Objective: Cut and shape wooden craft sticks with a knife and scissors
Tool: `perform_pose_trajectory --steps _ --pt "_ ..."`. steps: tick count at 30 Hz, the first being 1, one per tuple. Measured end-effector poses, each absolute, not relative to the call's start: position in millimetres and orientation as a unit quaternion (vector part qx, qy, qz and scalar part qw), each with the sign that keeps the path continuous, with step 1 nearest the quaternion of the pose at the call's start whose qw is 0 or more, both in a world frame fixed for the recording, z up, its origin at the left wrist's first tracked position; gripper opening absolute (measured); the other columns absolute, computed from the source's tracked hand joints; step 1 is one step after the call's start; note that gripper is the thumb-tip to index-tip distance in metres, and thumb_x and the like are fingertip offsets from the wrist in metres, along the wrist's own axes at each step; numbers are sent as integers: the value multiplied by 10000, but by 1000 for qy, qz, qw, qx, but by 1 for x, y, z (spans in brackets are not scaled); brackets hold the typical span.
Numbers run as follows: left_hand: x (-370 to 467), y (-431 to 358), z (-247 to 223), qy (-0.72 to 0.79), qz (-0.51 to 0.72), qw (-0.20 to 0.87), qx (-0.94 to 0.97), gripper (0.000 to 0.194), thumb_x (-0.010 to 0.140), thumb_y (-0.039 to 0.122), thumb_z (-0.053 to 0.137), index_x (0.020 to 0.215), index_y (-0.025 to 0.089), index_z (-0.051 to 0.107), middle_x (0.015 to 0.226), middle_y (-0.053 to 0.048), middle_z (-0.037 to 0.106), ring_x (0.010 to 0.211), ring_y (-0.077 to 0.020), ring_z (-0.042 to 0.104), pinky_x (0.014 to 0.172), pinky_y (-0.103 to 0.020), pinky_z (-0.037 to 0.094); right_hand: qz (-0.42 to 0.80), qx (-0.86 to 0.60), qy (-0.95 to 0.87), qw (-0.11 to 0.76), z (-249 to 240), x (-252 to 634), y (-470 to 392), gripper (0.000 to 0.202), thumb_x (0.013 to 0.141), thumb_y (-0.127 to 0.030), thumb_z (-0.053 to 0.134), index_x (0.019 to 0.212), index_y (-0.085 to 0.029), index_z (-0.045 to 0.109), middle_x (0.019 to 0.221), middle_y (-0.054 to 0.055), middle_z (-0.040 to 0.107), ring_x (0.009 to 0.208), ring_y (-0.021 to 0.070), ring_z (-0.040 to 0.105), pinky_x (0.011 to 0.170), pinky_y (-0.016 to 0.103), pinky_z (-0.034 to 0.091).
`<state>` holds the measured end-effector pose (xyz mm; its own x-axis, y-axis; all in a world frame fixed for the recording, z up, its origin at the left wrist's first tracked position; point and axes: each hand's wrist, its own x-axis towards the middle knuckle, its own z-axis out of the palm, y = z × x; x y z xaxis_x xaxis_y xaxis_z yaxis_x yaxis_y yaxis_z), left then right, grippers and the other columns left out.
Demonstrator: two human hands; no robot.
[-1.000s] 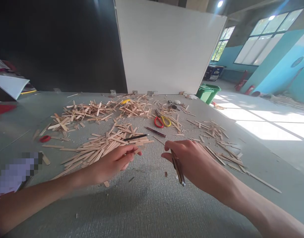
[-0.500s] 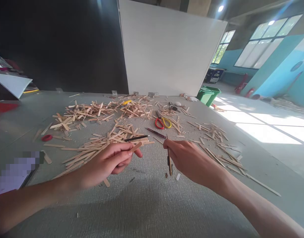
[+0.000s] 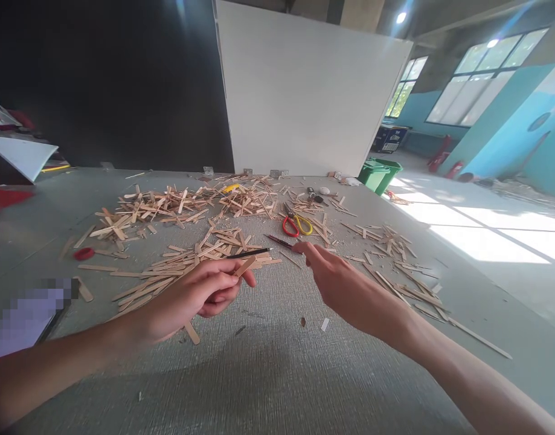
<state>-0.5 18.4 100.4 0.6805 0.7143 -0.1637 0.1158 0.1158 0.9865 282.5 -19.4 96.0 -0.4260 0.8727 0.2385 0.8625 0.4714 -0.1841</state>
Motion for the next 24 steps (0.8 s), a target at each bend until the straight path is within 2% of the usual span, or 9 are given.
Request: perform_pose_trajectory --steps 3,4,6,9,12,15,19,24 --pt "-1 17 101 321 238 673 622 209 931 218 448 1091 174 575 657 76 336 528 -94 233 466 -235 218 37 -518 -839 165 102 278 -22 503 1075 -234 336 1577 -204 318 1124 143 747 958 250 732 730 343 562" --pt "-1 17 100 315 241 677 621 222 923 187 440 1112 184 556 681 68 374 530 -91 269 470 -229 245 38 -525 -833 173 104 277 -23 500 1084 -243 322 1583 -216 306 1135 136 749 965 250 734 723 344 564" --pt "-2 15 99 299 249 681 620 224 940 157 425 1143 203 508 747 51 463 544 -87 369 483 -217 323 40 -541 -816 200 108 274 -24 448 1099 -279 319 1537 -227 398 1144 128 754 956 247 740 719 348 569" --pt "-1 13 96 280 265 683 621 166 1027 211 423 1192 231 426 863 16 570 608 -116 546 529 -247 481 42 -545 -798 253 114 269 -27 360 1098 -355 395 1363 -239 610 1114 105 770 891 221 747 733 340 578" --pt "-1 11 94 278 255 689 618 211 1078 315 425 1269 257 356 913 -1 602 639 -159 639 532 -303 565 57 -504 -814 281 120 265 -34 336 1088 -358 461 1346 -265 655 1146 76 768 921 194 744 763 310 584" --pt "-4 7 96 300 229 674 635 300 1099 401 406 1357 280 310 856 22 602 579 -149 630 480 -271 544 71 -452 -842 284 125 260 -44 345 1093 -296 466 1392 -281 638 1188 61 754 968 173 735 773 281 582" --pt "-7 -4 102 331 195 649 657 378 1111 464 360 1449 326 262 831 43 603 500 -106 585 442 -217 459 79 -418 -855 298 129 254 -59 350 1082 -201 470 1349 -298 674 1130 45 760 853 133 733 682 238 578" --pt "-7 -20 109 305 185 635 685 340 1114 504 313 1367 279 344 819 43 596 482 -67 533 505 -218 459 34 -427 -840 331 130 256 -70 385 1032 -193 568 1389 -319 641 1205 43 765 903 176 764 691 264 624"
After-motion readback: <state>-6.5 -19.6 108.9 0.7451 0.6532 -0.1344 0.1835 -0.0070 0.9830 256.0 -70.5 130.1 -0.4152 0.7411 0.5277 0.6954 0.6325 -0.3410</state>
